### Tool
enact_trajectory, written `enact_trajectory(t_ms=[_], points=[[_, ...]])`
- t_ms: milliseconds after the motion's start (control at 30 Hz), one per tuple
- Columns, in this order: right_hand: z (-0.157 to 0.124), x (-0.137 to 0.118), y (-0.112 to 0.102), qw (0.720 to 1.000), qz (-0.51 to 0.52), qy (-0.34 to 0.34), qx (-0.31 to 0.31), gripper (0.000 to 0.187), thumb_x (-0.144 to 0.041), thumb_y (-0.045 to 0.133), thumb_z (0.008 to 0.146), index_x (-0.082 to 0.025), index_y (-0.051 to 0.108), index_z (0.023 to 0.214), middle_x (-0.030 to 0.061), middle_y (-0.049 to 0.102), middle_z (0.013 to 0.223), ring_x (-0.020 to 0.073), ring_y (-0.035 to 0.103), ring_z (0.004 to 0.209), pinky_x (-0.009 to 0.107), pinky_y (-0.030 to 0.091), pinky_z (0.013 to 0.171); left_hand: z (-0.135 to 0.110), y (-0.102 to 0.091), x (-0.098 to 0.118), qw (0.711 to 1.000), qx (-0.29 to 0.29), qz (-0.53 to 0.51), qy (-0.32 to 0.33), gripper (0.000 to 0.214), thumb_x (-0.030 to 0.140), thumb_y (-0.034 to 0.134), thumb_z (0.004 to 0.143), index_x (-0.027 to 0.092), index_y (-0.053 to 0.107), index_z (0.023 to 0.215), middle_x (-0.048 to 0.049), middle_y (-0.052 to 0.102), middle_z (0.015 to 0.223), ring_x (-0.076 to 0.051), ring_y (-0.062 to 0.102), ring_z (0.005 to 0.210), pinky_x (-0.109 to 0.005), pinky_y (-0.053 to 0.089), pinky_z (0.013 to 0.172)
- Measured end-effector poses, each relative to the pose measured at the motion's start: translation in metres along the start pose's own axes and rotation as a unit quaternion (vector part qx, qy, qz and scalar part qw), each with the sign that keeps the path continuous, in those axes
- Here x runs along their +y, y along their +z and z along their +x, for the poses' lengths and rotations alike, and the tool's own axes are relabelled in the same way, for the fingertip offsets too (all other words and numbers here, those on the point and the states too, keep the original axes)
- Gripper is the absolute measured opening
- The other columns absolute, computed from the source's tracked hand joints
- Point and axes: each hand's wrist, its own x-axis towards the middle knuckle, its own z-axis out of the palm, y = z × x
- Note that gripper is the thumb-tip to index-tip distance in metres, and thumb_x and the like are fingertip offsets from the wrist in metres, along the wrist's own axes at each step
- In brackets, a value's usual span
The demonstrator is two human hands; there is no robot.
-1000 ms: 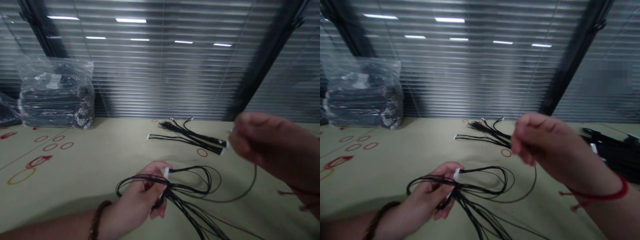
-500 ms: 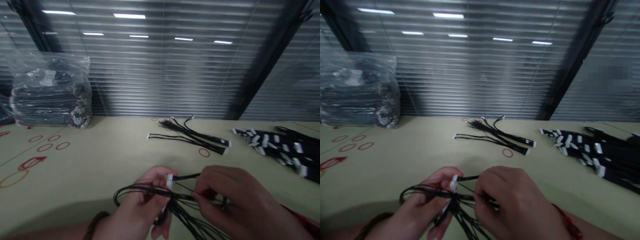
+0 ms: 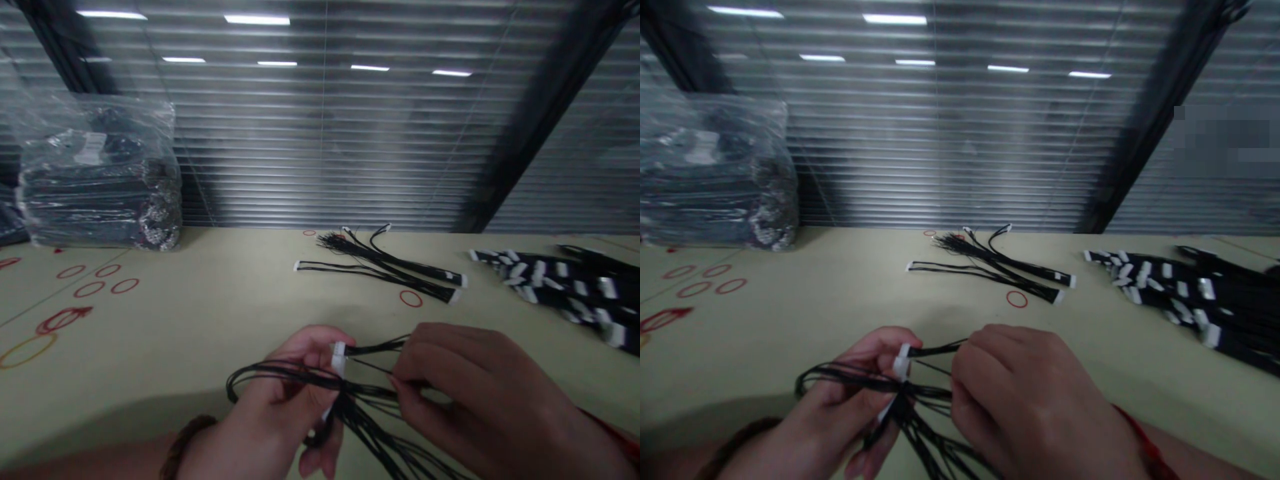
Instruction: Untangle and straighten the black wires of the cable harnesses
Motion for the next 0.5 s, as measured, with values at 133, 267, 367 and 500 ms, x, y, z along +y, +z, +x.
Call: enact_trajectory(t_ms=[133,267,367,500], points=[[-0.0020,0.0007,0.0027,1.000,-0.004,-0.002,-0.008,0.017,-0.013,0.047,0.085,-0.019,0.050,0.070,-0.0031,0.049,0.062,0.0105,0.044,0.056,0.027,0.031,0.055,-0.0012,-0.0021,-0.0029,1.000,0.004,-0.003,-0.006,0.037,0.046,0.067,0.076,0.021,0.050,0.098,0.0088,0.046,0.046,-0.003,0.038,0.034,-0.011,0.025,0.032],[-0.0022,-0.0004,0.0026,1.000,0.016,0.020,-0.011,0.012,-0.016,0.046,0.088,-0.021,0.052,0.078,-0.0038,0.054,0.069,0.0095,0.050,0.061,0.026,0.036,0.059,-0.0009,-0.0019,-0.0068,0.999,-0.005,-0.027,-0.028,0.033,0.045,0.068,0.076,0.022,0.053,0.094,0.0092,0.046,0.050,-0.002,0.039,0.035,-0.011,0.029,0.033],[-0.0006,-0.0029,0.0009,1.000,0.012,0.015,-0.001,0.015,-0.019,0.043,0.092,-0.021,0.054,0.082,-0.0029,0.059,0.073,0.0097,0.054,0.065,0.025,0.039,0.061,-0.0010,-0.0007,-0.0071,0.999,-0.010,-0.030,-0.029,0.031,0.045,0.068,0.075,0.023,0.053,0.091,0.0087,0.047,0.055,-0.001,0.040,0.036,-0.010,0.028,0.033],[0.0013,-0.0059,0.0001,1.000,-0.010,-0.006,0.009,0.024,-0.019,0.038,0.094,-0.020,0.056,0.080,-0.0013,0.060,0.072,0.0105,0.055,0.063,0.026,0.042,0.060,-0.0022,-0.0002,-0.0058,0.998,-0.035,-0.042,-0.025,0.028,0.044,0.066,0.078,0.022,0.053,0.090,0.0084,0.046,0.057,0.000,0.036,0.036,-0.009,0.025,0.033]])
